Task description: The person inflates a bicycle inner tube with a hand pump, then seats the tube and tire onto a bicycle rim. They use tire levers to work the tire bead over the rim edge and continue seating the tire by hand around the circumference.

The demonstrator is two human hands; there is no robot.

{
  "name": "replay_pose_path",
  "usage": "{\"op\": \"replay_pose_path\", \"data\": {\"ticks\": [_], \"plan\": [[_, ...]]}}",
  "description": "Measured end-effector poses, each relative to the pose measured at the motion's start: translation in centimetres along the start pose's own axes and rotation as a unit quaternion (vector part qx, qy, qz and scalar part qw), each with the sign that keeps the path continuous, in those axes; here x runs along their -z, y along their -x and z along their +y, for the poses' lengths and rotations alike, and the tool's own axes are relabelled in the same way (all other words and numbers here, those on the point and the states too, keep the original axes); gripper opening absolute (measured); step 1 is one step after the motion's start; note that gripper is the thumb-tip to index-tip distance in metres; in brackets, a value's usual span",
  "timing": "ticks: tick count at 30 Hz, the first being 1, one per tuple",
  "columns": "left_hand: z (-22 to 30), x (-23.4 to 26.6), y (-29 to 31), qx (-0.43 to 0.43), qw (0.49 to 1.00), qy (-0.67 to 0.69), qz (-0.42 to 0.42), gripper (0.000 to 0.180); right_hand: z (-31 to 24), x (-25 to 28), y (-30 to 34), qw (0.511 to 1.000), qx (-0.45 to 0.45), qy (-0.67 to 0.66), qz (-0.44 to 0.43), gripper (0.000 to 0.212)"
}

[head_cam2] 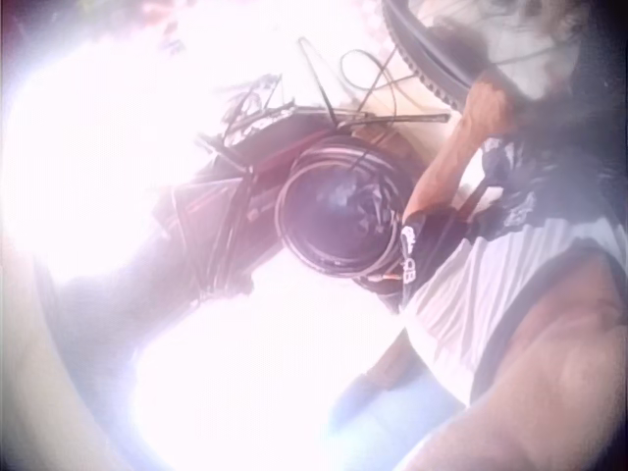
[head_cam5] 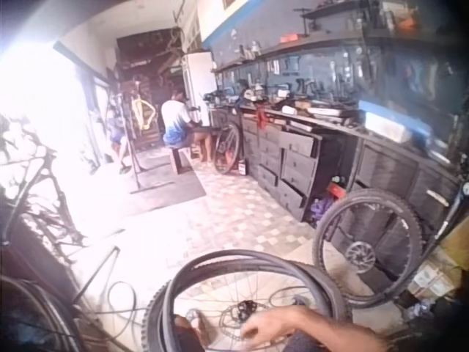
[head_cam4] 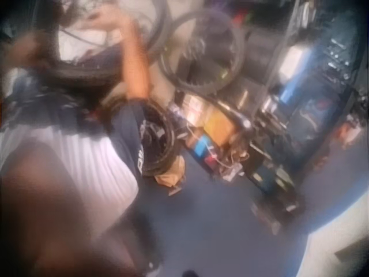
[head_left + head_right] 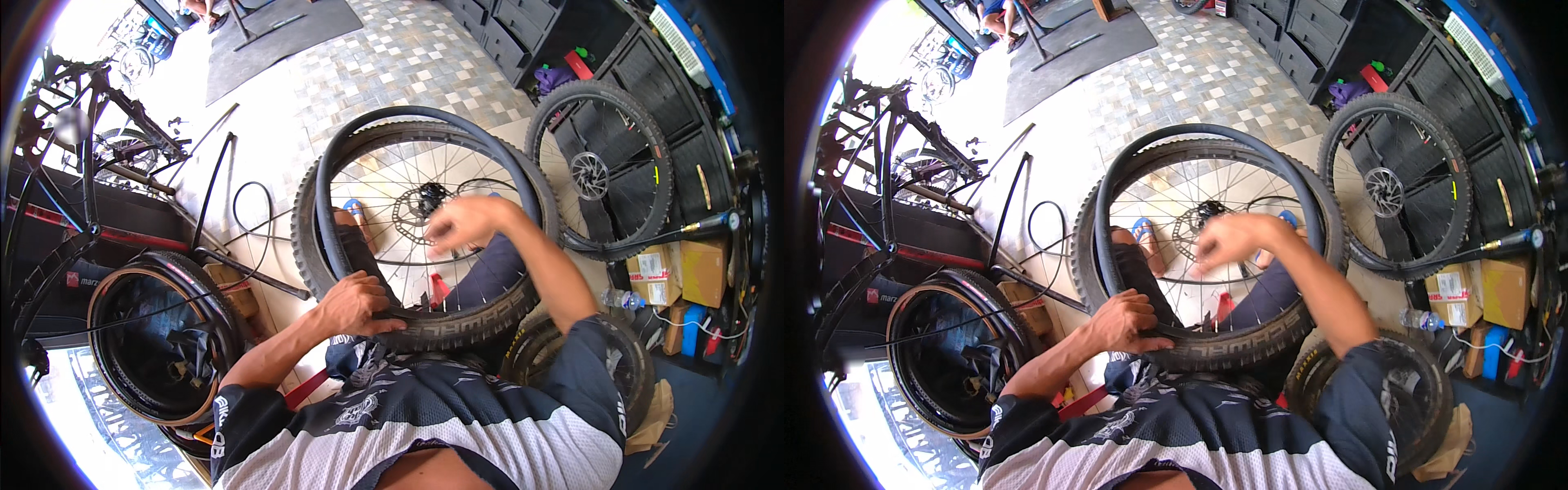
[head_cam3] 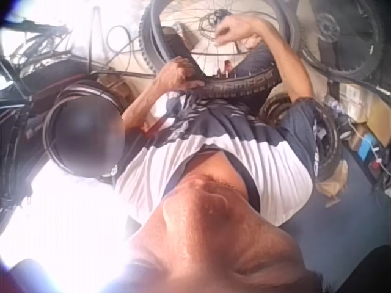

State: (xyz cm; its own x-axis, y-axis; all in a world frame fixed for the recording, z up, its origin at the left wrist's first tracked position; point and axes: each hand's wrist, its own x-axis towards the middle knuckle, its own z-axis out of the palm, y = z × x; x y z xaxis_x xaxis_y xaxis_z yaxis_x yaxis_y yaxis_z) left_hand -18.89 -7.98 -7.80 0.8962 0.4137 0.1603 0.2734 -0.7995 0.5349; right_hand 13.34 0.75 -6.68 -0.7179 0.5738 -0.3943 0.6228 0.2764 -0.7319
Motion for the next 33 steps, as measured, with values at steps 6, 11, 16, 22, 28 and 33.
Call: {"op": "replay_pose_path", "data": {"ticks": [6,11,16,22,28,33], "plan": [[1.1,-0.7,1.0,-0.023,0.999,-0.035,-0.001,0.056,-4.7,-4.7,-16.4,0.948,-0.119,-0.275,0.109,0.072],[0.8,1.7,1.4,0.01,0.999,-0.046,-0.006,0.044,-5.1,-10.9,-18.9,0.92,-0.052,-0.372,0.112,0.037],[-6.9,8.0,2.0,0.267,0.953,-0.069,0.127,0.025,-3.2,-11.6,-20.2,0.877,-0.057,-0.452,0.154,0.053],[-21.6,11.1,0.4,0.535,0.821,-0.14,0.142,0.051,-5.5,-13.2,-20.5,0.844,0.041,-0.466,0.262,0.09],[-23.9,6.9,-3.4,0.613,0.767,-0.186,-0.033,0.093,-3.2,-10.9,-18.2,0.902,-0.036,-0.312,0.296,0.087],[-23.0,8.9,-4.7,0.567,0.795,-0.211,-0.043,0.064,-3.4,-10.4,-16.9,0.887,-0.027,-0.354,0.294,0.077]]}}
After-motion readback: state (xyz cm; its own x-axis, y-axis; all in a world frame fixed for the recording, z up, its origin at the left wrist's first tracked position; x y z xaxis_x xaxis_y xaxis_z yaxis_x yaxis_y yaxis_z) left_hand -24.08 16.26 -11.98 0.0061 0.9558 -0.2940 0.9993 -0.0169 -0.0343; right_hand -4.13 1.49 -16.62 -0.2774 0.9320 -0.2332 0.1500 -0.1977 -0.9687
